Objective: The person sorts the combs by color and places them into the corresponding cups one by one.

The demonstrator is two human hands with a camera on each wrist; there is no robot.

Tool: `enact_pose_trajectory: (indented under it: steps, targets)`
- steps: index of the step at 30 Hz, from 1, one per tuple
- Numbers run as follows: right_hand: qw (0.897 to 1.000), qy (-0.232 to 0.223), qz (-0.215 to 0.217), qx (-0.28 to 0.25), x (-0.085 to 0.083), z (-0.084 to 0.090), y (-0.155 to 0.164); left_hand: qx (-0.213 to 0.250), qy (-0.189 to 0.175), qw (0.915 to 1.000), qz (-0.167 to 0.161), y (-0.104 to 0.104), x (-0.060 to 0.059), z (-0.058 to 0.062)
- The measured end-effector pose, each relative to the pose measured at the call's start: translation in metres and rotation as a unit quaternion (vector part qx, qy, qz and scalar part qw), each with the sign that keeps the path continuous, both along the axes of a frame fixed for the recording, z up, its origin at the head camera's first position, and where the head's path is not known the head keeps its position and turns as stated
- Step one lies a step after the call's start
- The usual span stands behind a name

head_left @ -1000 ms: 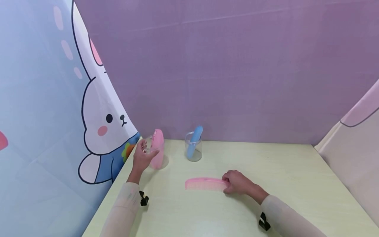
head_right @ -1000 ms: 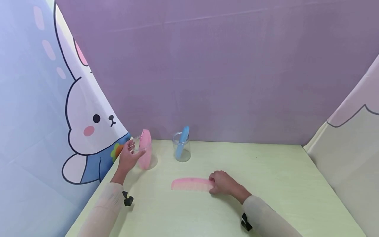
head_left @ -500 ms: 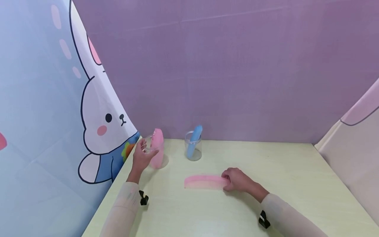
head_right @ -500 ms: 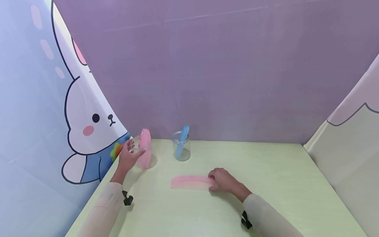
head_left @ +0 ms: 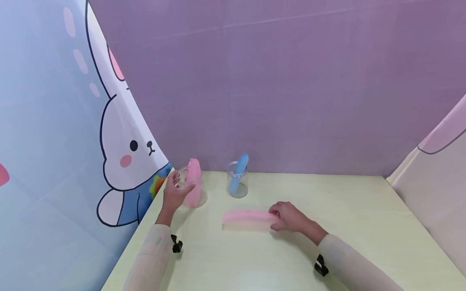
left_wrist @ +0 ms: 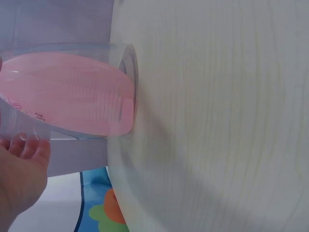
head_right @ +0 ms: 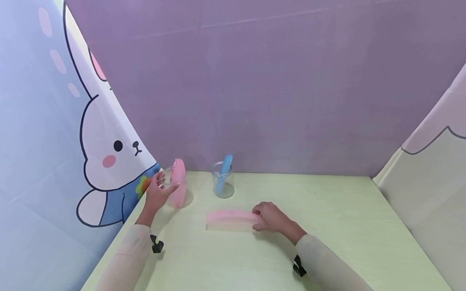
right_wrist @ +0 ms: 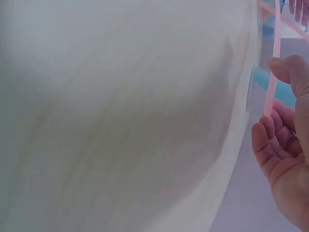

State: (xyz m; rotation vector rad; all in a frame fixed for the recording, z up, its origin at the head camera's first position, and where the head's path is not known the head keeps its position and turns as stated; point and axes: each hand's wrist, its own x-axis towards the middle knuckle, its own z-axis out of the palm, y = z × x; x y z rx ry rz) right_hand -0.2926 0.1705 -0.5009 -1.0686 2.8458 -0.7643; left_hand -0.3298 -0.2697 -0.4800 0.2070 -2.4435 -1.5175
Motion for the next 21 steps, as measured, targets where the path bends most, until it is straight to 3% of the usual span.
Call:
enact_pose_trajectory:
  steps: [21]
  targets:
    - [0.999, 0.045, -0.002, -0.011, -0.015, 0.042, -0.034, -0.002, 0.009, 1.0000, 0.002, 0.000, 0.001, 0.002]
